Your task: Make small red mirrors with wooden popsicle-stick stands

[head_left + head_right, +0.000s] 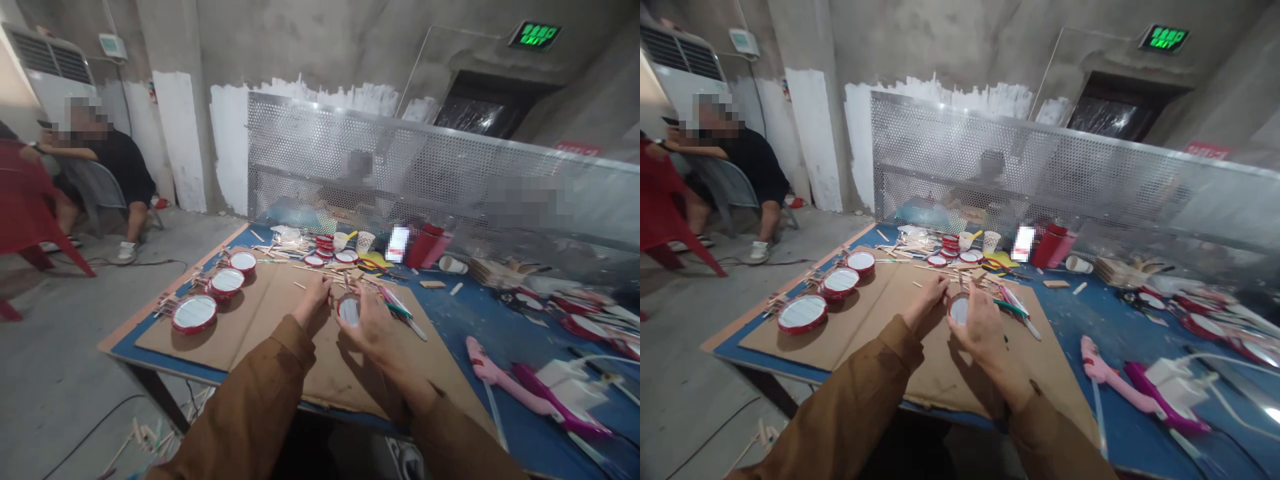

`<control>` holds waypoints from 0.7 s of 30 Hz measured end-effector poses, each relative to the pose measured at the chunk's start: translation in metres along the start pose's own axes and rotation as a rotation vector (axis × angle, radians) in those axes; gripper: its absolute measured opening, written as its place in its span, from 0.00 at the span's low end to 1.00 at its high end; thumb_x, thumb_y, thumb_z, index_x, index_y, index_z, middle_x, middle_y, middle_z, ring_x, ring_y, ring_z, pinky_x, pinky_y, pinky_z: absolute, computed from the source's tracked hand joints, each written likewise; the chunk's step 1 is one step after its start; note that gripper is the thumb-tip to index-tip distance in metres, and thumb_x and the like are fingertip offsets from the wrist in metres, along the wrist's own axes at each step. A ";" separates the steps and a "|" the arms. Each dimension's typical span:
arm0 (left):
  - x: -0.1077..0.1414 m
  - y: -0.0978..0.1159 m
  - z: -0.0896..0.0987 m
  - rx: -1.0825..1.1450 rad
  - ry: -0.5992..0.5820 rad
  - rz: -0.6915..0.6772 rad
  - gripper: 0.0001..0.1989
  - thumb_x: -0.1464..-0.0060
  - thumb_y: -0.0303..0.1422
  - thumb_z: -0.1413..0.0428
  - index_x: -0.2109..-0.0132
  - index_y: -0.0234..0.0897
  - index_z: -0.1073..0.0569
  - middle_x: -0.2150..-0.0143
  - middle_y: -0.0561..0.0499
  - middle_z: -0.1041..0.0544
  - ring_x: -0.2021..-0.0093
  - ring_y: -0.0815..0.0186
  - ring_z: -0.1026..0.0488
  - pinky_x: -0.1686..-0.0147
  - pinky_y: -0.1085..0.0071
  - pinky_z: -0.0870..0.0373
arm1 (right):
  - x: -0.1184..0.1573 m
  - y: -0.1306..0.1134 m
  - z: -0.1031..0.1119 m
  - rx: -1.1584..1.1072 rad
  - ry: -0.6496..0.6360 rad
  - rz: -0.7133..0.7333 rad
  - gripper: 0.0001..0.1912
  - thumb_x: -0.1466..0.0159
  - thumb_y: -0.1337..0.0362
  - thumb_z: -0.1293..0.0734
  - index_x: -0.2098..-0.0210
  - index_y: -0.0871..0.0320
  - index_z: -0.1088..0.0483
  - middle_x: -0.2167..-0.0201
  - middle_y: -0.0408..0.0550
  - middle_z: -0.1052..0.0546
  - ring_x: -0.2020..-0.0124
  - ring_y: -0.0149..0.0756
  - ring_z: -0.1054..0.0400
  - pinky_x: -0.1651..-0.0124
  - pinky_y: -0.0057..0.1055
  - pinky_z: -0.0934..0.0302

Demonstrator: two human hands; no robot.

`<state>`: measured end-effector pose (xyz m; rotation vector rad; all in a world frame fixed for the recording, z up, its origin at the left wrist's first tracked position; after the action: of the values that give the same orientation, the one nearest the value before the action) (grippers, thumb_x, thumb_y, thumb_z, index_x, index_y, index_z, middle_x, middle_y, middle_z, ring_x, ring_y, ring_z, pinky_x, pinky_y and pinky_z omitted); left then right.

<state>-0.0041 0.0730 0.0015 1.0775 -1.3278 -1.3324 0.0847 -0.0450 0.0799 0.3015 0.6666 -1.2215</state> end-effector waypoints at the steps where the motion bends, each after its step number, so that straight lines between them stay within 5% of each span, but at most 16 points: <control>1: 0.000 0.000 0.000 0.002 -0.002 0.008 0.08 0.42 0.26 0.54 0.70 0.37 0.39 0.84 0.60 0.36 0.88 0.75 0.43 0.83 0.77 0.49 | -0.005 0.001 -0.001 0.003 0.050 0.003 0.34 0.42 0.57 0.34 0.39 0.62 0.44 0.48 0.62 0.31 0.50 0.51 0.35 0.47 0.48 0.41; 8: -0.004 0.002 0.009 -0.088 0.064 -0.024 0.11 0.44 0.25 0.53 0.75 0.37 0.39 0.83 0.58 0.37 0.83 0.74 0.42 0.79 0.76 0.46 | 0.003 0.019 -0.028 0.009 0.081 0.005 0.36 0.41 0.54 0.35 0.38 0.64 0.47 0.47 0.64 0.32 0.47 0.53 0.37 0.48 0.48 0.40; 21: -0.001 0.007 0.006 -0.047 0.028 -0.043 0.13 0.46 0.23 0.53 0.77 0.36 0.40 0.84 0.59 0.40 0.84 0.75 0.45 0.79 0.76 0.46 | 0.001 0.018 -0.042 0.049 -0.002 -0.008 0.35 0.40 0.52 0.37 0.40 0.65 0.46 0.50 0.64 0.31 0.48 0.53 0.37 0.50 0.47 0.39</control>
<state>-0.0095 0.0754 0.0082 1.0941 -1.2535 -1.3689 0.0888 -0.0169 0.0444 0.3388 0.6371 -1.2470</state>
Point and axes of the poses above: each hand's wrist, its own x-axis away from the middle knuckle, its own z-axis out of the back of the hand, y = z × x, the point moved 9 cm from there along -x, towards the middle knuckle
